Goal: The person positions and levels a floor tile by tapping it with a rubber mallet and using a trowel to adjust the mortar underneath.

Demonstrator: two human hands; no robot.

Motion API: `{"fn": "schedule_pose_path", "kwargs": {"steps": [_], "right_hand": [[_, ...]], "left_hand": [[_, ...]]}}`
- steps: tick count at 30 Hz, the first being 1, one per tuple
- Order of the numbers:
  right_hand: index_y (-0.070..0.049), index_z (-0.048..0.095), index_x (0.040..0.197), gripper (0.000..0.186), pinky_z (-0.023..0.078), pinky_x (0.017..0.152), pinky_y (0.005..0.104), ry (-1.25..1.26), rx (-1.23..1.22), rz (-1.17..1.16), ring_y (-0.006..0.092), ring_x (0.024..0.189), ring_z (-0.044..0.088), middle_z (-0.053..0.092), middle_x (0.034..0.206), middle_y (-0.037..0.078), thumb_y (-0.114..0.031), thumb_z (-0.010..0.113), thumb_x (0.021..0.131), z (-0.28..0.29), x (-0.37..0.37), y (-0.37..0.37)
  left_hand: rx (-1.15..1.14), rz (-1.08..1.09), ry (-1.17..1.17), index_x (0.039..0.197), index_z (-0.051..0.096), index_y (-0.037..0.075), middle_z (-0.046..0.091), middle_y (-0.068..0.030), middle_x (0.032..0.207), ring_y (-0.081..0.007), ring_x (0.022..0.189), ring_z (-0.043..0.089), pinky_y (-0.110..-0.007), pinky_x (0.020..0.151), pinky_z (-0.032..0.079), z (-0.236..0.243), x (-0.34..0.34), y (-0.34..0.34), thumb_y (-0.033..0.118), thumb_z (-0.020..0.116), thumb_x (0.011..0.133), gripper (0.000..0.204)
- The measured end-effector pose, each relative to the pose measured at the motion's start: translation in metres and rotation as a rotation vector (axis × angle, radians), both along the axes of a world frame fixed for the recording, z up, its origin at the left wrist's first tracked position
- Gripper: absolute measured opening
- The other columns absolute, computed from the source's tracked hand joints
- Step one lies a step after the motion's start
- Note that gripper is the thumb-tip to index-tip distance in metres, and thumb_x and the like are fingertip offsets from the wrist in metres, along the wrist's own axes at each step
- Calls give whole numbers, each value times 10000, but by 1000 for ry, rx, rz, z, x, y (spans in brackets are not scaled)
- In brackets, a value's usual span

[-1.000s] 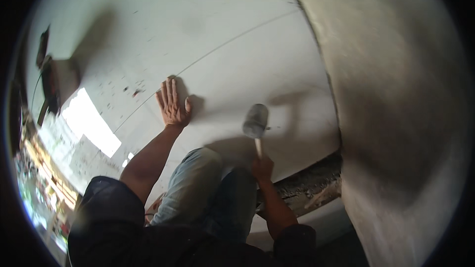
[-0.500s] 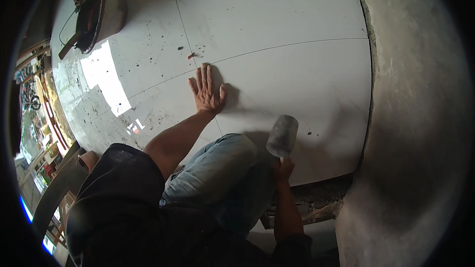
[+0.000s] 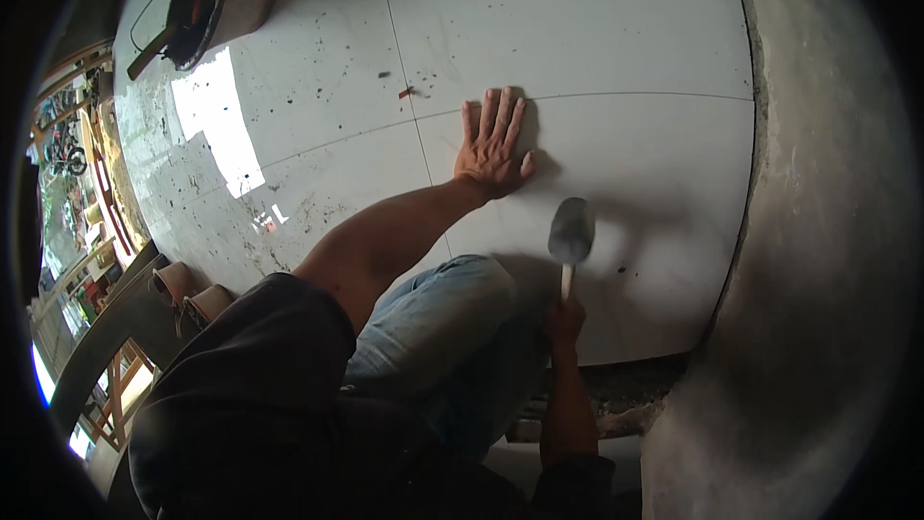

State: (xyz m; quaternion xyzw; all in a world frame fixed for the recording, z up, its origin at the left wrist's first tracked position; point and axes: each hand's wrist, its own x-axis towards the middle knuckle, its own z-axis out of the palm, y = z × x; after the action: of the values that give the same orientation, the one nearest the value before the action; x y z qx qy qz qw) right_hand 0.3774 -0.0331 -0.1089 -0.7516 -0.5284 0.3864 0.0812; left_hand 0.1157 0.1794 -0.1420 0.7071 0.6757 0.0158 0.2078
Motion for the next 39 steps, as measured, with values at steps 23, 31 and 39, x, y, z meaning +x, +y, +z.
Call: {"fn": "schedule_pose_path", "kwargs": {"steps": [23, 31, 39], "right_hand": [[74, 572, 726, 323, 448, 586, 427, -88, -170, -461, 292, 573, 609, 590, 636, 214, -231, 553, 832, 37, 1, 41], [57, 539, 750, 247, 400, 447, 374, -11, -405, -439, 216, 457, 501, 496, 566, 99, -179, 537, 823, 37, -7, -31], [116, 574, 811, 442, 457, 561, 405, 73, -428, -915, 220, 564, 565, 573, 643, 153, -324, 574, 854, 30, -58, -167]], "left_hand": [[-94, -81, 12, 1487, 116, 64, 57, -125, 1564, -324, 1443, -8, -565, 1126, -18, 10, 1, -8, 433, 484, 848, 825], [-88, -151, 177, 1500, 78, 95, -15, -72, 1574, -311, 1443, -57, -591, 1111, -57, 18, 13, -3, 427, 393, 883, 768], [230, -304, 307, 1500, 121, 119, 71, -66, 1572, -306, 1443, 12, -611, 1098, -14, -20, 24, 16, 522, 366, 876, 782]]}}
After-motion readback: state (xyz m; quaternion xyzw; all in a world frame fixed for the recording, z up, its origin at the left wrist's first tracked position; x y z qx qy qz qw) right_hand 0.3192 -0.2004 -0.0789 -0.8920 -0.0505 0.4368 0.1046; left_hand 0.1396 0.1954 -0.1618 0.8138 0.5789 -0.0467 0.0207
